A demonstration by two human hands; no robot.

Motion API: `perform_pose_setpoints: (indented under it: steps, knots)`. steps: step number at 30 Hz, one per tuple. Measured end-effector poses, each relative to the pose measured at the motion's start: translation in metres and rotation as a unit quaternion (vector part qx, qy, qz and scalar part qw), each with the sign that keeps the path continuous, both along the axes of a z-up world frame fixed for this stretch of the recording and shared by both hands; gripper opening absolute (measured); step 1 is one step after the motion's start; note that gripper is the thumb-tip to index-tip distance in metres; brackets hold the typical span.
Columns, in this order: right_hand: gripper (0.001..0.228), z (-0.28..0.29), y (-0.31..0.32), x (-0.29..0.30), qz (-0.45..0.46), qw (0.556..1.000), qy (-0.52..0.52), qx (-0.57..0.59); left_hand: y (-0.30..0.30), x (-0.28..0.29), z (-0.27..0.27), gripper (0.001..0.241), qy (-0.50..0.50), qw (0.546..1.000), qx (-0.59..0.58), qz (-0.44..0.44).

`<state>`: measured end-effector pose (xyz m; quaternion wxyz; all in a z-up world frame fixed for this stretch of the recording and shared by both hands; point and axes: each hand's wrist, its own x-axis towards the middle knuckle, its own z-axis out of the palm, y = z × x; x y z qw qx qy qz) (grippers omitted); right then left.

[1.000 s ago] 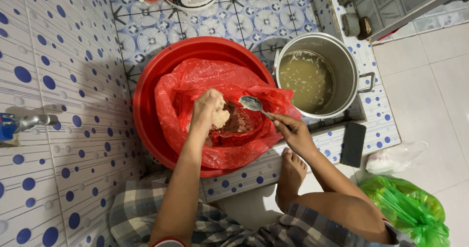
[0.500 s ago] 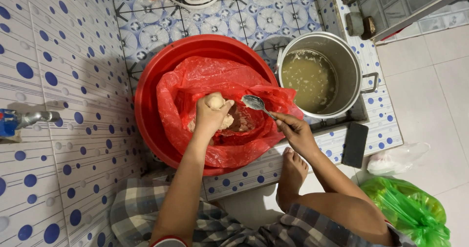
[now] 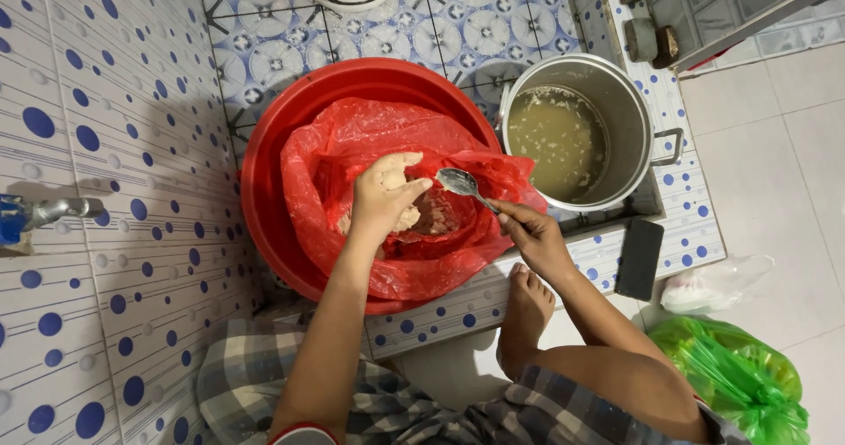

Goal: Shaping meat mixture into individual meatballs and dropping them into a pot of simmering liquid using hands and a spoon.

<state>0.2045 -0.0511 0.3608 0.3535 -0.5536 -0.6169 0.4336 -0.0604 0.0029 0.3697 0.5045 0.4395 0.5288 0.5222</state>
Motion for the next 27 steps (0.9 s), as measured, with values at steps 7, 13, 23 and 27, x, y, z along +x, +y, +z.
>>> perform_pose_setpoints:
  steps: [7, 13, 23, 27]
  knots:
    - [0.030, -0.007, 0.001, 0.003, -0.005, 1.000, 0.009, -0.003, 0.002, 0.002, -0.035, 0.019, 0.065, 0.997, -0.021, 0.037]
    - [0.028, 0.024, 0.022, -0.004, 0.009, 0.996, -0.025, 0.084, 0.014, 0.003, -0.080, 0.004, -0.225, 0.973, -0.019, -0.052]
    - [0.026, 0.076, 0.028, -0.037, 0.011, 0.937, -0.237, 0.257, 0.001, 0.003, -0.016, 0.038, -0.014, 0.999, -0.025, 0.021]
    - [0.026, 0.082, 0.024, -0.054, 0.015, 0.862, -0.367, 0.349, 0.002, 0.009, -0.017, 0.028, -0.029, 0.998, -0.041, 0.029]
